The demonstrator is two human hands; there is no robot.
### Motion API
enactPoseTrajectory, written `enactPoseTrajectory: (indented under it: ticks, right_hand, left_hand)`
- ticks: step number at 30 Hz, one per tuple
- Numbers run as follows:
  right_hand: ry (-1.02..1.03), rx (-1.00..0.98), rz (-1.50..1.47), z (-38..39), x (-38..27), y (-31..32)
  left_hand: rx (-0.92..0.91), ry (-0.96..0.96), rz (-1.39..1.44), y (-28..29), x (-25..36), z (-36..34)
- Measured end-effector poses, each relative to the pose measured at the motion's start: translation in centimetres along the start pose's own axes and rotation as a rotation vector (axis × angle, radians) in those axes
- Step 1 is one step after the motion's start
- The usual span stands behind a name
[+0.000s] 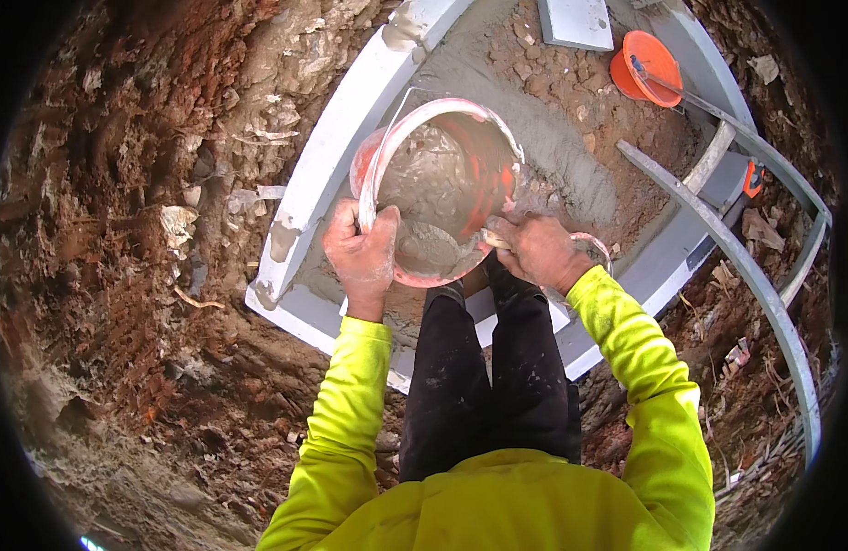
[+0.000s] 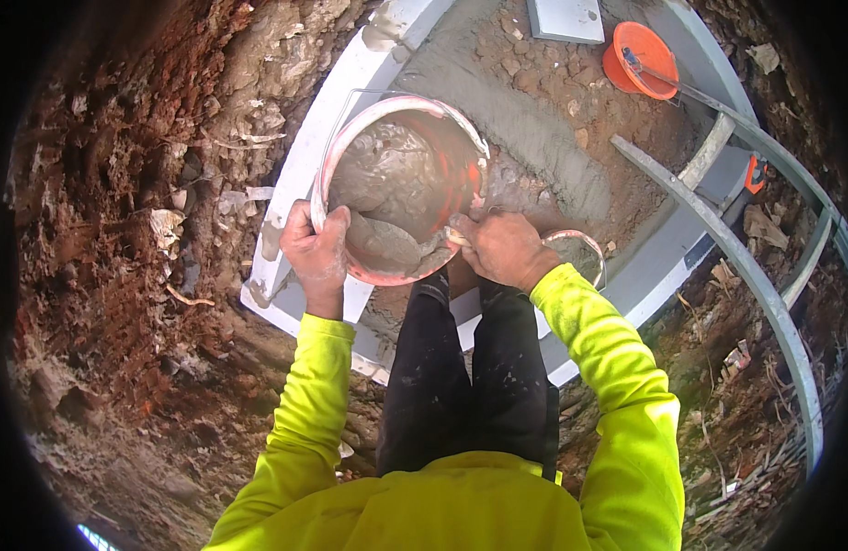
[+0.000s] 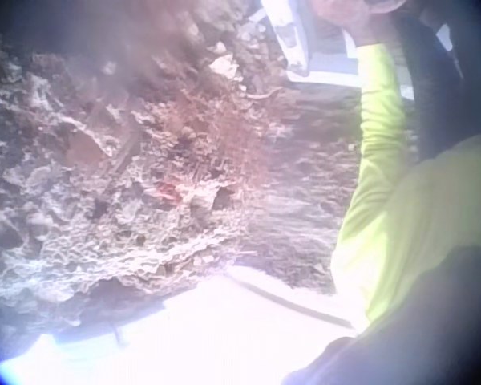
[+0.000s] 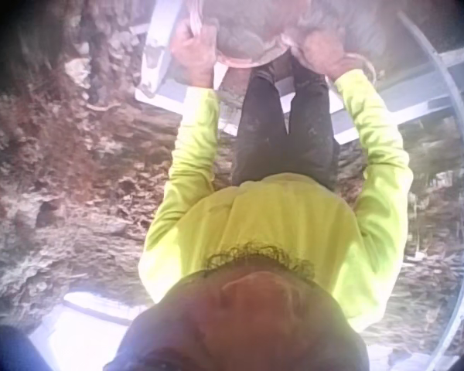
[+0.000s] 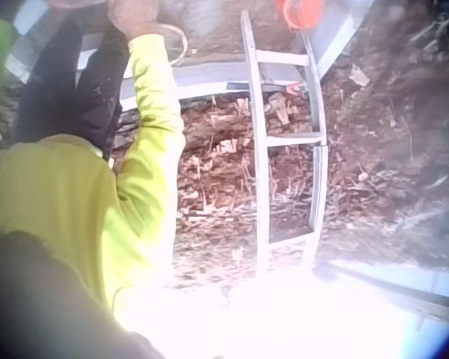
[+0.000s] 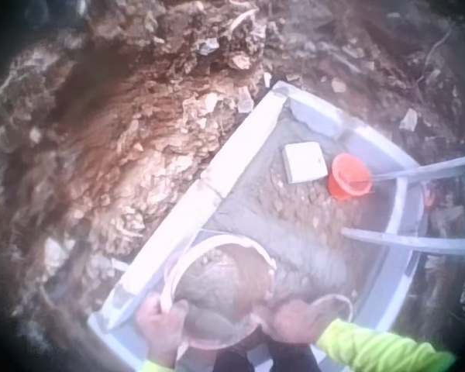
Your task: The person spreads wet cement into a dug-out trench using a trowel and a bucket. They place white rectangular paving stones into the trench, adjusting their position by hand and tapping them with a hammer. The person uses a measuring tape to check the alignment of the stones and continues to fill gaps with cement.
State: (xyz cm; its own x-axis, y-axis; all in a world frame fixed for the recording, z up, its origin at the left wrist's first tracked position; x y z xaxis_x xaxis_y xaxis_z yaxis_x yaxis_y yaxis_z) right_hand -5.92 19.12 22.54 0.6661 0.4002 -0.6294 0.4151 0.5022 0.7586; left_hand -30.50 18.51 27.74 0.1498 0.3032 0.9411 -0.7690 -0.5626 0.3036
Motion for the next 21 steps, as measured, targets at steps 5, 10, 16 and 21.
enactPoseTrajectory:
  ticks: [5, 10, 16, 21]
  right_hand:
    - [-0.160, 0.180, -0.477, 0.7, -0.1, -3.6]
    - [-0.313, 0.416, -0.670, 1.2, -1.7, -5.6]
    - [-0.650, 0.658, -0.528, -1.5, 3.2, -8.5]
    - [-0.841, 0.799, -0.428, -7.3, 11.1, -16.6]
  left_hand:
    - [0.006, -0.042, -0.018, 1.9, -2.4, -2.5]
    - [0.116, 0.117, 0.107, 5.6, -4.8, -7.4]
    - [0.108, 0.143, 0.101, 8.7, -10.1, -16.1]
    - [0.088, 0.110, 0.055, 9.0, -15.2, -21.0]
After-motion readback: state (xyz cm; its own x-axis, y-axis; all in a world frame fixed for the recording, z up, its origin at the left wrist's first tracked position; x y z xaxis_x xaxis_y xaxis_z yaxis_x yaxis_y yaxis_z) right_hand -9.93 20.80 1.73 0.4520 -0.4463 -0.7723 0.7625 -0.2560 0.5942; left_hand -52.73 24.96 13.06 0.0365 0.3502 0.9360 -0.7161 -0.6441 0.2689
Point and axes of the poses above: each hand's wrist, its own z-axis away from the middle knuckle, its own y-axis out of the back of the hand, x = y × z, the point moved 3 cm from there along -z, towards the middle knuckle, and after that the axes turned 11 degrees about x, right-handed, at the moved point
